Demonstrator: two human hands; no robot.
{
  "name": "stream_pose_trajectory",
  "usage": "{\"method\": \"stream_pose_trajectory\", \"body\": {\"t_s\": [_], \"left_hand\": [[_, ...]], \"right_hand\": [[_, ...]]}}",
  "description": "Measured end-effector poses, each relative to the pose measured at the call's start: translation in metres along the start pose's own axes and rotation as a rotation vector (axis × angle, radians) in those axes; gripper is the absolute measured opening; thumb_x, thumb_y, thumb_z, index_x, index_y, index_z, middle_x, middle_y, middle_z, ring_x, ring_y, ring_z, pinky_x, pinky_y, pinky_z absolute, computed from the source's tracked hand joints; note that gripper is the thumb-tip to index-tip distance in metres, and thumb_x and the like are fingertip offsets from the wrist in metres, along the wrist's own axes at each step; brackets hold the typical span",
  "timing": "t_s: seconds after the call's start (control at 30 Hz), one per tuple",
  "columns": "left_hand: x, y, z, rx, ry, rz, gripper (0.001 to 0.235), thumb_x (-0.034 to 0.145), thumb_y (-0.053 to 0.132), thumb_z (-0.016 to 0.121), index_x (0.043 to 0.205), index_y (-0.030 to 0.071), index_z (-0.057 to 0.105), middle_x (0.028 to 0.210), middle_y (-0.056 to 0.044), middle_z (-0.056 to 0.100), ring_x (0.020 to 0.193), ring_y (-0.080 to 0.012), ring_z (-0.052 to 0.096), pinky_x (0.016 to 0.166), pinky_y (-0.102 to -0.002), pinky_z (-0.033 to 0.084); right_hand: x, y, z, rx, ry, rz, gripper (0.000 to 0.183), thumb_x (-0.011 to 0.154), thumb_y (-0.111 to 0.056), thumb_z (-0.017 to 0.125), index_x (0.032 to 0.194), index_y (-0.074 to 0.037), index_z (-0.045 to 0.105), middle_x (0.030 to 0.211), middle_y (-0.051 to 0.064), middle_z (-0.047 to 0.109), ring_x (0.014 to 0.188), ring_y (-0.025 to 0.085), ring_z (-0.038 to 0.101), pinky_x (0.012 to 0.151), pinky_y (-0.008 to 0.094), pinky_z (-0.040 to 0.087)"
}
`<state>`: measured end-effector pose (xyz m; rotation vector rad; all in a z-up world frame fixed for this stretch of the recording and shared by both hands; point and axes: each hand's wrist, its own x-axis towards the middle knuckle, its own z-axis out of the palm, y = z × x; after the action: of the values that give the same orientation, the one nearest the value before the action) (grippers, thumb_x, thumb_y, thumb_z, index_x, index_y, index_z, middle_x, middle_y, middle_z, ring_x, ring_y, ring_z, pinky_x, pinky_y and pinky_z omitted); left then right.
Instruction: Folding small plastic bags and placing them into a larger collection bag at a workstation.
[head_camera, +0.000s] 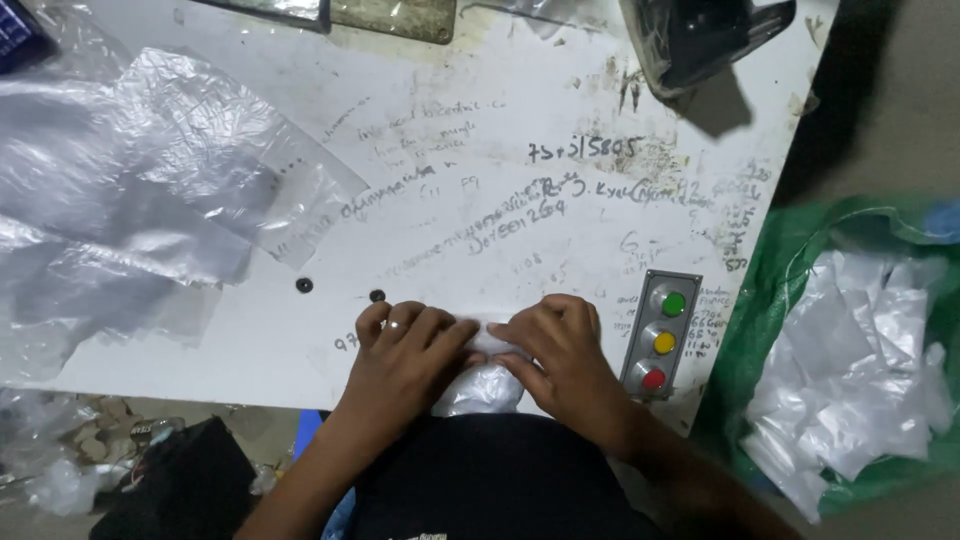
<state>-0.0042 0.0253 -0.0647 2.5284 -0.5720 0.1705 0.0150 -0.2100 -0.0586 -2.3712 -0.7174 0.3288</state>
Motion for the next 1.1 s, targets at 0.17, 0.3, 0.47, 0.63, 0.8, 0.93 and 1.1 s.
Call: {"method": "stream_pose_trajectory", "body": {"t_s": [0.17, 0.3, 0.47, 0.63, 0.8, 0.93, 1.1], "left_hand": [[-0.013, -0.003, 0.010, 0.051, 0.020, -0.098, 0.014, 0.098, 0.030, 0.066, 0.107, 0.022, 0.072, 0.096, -0.003, 0.061, 0.104, -0.0263, 0.053, 0.094, -0.045, 0.030], [-0.016, -0.004, 0.008, 0.036, 0.011, -0.065, 0.015, 0.102, 0.032, 0.059, 0.104, 0.025, 0.071, 0.100, -0.002, 0.060, 0.106, -0.0252, 0.053, 0.094, -0.044, 0.030], [-0.007, -0.001, -0.002, 0.041, 0.008, -0.069, 0.011, 0.100, 0.028, 0.061, 0.100, 0.023, 0.071, 0.096, -0.004, 0.059, 0.102, -0.0253, 0.053, 0.093, -0.044, 0.031], [0.002, 0.000, -0.003, 0.037, 0.011, -0.128, 0.009, 0.099, 0.027, 0.066, 0.100, 0.019, 0.071, 0.080, -0.002, 0.057, 0.084, -0.0228, 0.058, 0.088, -0.043, 0.035], [0.017, 0.007, -0.008, 0.009, -0.080, -0.215, 0.011, 0.092, 0.027, 0.073, 0.089, 0.017, 0.070, 0.078, -0.006, 0.056, 0.080, -0.0304, 0.057, 0.075, -0.044, 0.035], [0.025, 0.000, -0.033, -0.269, -0.230, -0.271, 0.016, 0.081, 0.023, 0.083, 0.086, 0.015, 0.070, 0.087, -0.010, 0.064, 0.090, -0.0387, 0.063, 0.077, -0.047, 0.042], [0.035, 0.014, -0.082, -1.080, -0.248, -0.668, 0.010, 0.084, 0.014, 0.077, 0.086, 0.013, 0.067, 0.096, -0.003, 0.079, 0.099, -0.0158, 0.075, 0.087, -0.030, 0.057]], "right_hand": [[0.004, -0.009, 0.001, -0.069, 0.076, -0.061, 0.020, 0.100, -0.029, 0.065, 0.116, -0.018, 0.072, 0.112, 0.001, 0.060, 0.117, 0.029, 0.048, 0.096, 0.046, 0.038], [0.004, -0.002, 0.001, -0.101, 0.052, -0.077, 0.016, 0.101, -0.032, 0.065, 0.108, -0.019, 0.072, 0.105, -0.002, 0.060, 0.108, 0.024, 0.051, 0.095, 0.044, 0.039], [0.011, -0.008, -0.006, -0.065, 0.032, -0.068, 0.018, 0.104, -0.032, 0.058, 0.107, -0.018, 0.068, 0.100, -0.003, 0.058, 0.102, 0.021, 0.052, 0.094, 0.041, 0.039], [0.013, -0.006, -0.006, -0.115, 0.018, -0.059, 0.017, 0.104, -0.033, 0.059, 0.104, -0.017, 0.067, 0.094, -0.003, 0.056, 0.092, 0.020, 0.053, 0.087, 0.039, 0.042], [0.025, -0.014, -0.009, -0.090, -0.123, 0.122, 0.020, 0.106, -0.031, 0.058, 0.109, -0.013, 0.066, 0.089, 0.002, 0.052, 0.085, 0.023, 0.053, 0.075, 0.037, 0.042], [0.033, -0.019, -0.032, 0.027, -0.165, 0.185, 0.012, 0.099, -0.023, 0.069, 0.102, -0.012, 0.068, 0.099, 0.007, 0.056, 0.095, 0.026, 0.053, 0.080, 0.039, 0.043], [0.059, -0.032, -0.100, 1.032, -0.261, 0.872, 0.021, 0.081, 0.003, 0.076, 0.096, -0.003, 0.064, 0.099, 0.018, 0.076, 0.092, 0.030, 0.075, 0.081, 0.040, 0.069]]}}
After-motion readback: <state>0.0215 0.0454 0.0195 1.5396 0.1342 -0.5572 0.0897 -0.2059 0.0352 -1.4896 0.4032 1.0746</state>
